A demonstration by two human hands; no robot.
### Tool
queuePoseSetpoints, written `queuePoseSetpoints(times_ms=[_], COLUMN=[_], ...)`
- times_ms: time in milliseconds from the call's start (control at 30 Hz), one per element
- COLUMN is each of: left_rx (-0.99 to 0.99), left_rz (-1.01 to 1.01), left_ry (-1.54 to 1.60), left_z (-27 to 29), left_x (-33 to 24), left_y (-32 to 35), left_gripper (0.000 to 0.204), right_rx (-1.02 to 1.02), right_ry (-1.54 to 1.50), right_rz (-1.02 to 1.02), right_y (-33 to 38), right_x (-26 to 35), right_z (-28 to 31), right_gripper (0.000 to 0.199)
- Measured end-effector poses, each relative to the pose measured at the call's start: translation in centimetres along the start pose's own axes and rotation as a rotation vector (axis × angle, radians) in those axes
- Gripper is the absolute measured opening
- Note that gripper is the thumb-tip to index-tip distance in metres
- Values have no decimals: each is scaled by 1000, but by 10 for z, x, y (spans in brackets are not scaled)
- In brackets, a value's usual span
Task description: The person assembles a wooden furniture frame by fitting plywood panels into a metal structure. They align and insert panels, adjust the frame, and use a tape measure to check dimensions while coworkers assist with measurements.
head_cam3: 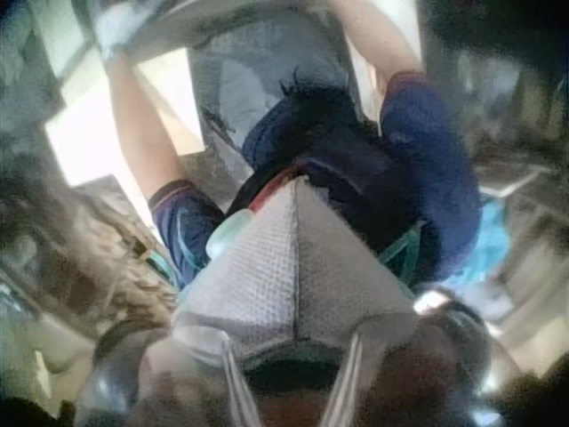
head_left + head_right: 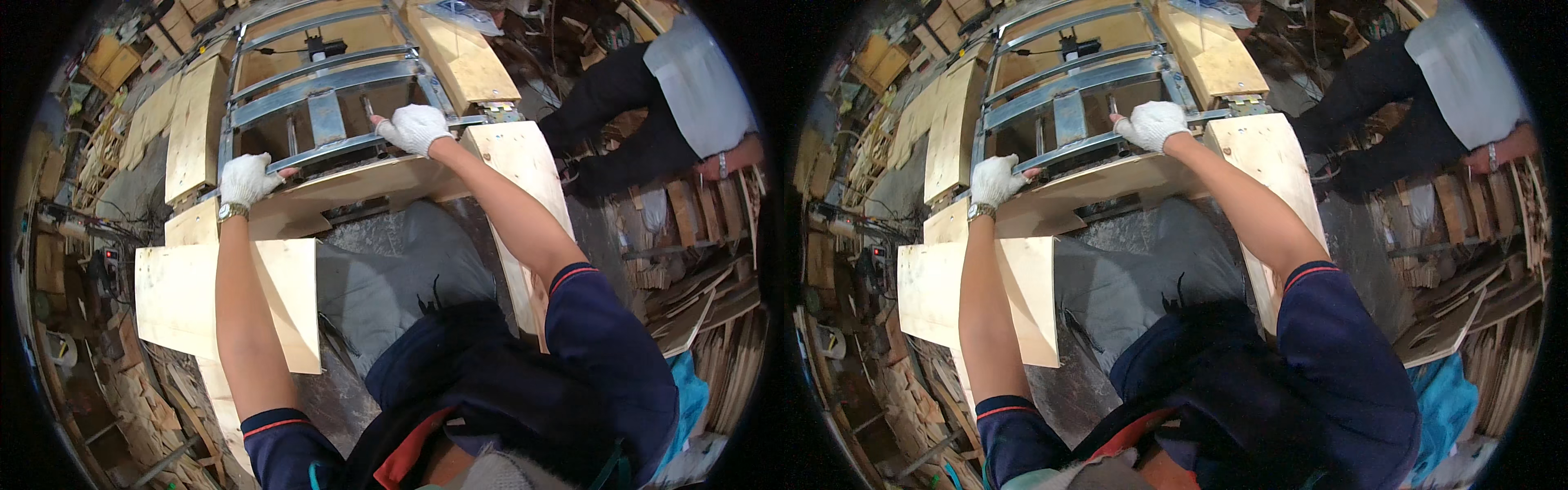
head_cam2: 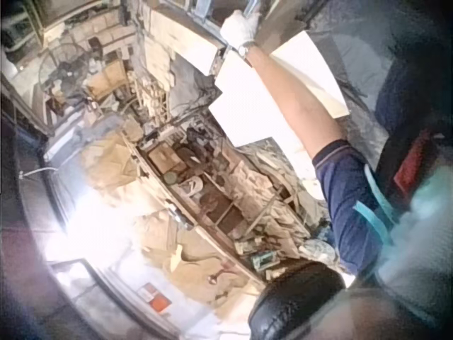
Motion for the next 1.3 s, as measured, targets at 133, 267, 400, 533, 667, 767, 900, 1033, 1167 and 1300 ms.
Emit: queuePoseSetpoints(times_ms=[133,267,400,533,667,767,900,1033,1167,1300], left_rx=[-34,-87,-68,-88,-71,-76,-67,-36,8,-8], left_rz=[-15,-39,-11,-4,13,-2,-6,20,59,66], left_ry=[12,11,10,18,-9,-12,10,20,11,0], left_z=[3,3,3,6,7,9,11,5,-1,-2], left_x=[-6,-5,-7,-7,-10,-10,-12,-8,-1,1], left_y=[-1,1,-3,1,2,2,2,-2,-2,-3], left_gripper=[74,72,71,68,68,68,68,69,70,71], right_rx=[30,12,53,56,68,60,59,66,74,68], right_ry=[-16,-35,-50,-75,-111,-109,-121,-120,-121,-142], right_rz=[28,52,31,55,64,62,52,61,69,66], right_y=[-5,-8,-8,-8,-8,-10,-8,-9,-9,-8], right_x=[-4,-5,-9,-6,-7,-8,-9,-10,-9,-9], right_z=[-1,2,-3,-5,-6,-7,-6,-7,-9,-8], right_gripper=[79,81,81,80,79,80,80,79,79,79])
Point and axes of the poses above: each hand's wrist, its own y-axis away from the middle knuckle, its own z-axis out of the back of the hand, x = y × z, the point moved 10 cm from there along -y, towards the middle knuckle, and after that the axes turned 8 degrees about y, right-handed, at the moved point
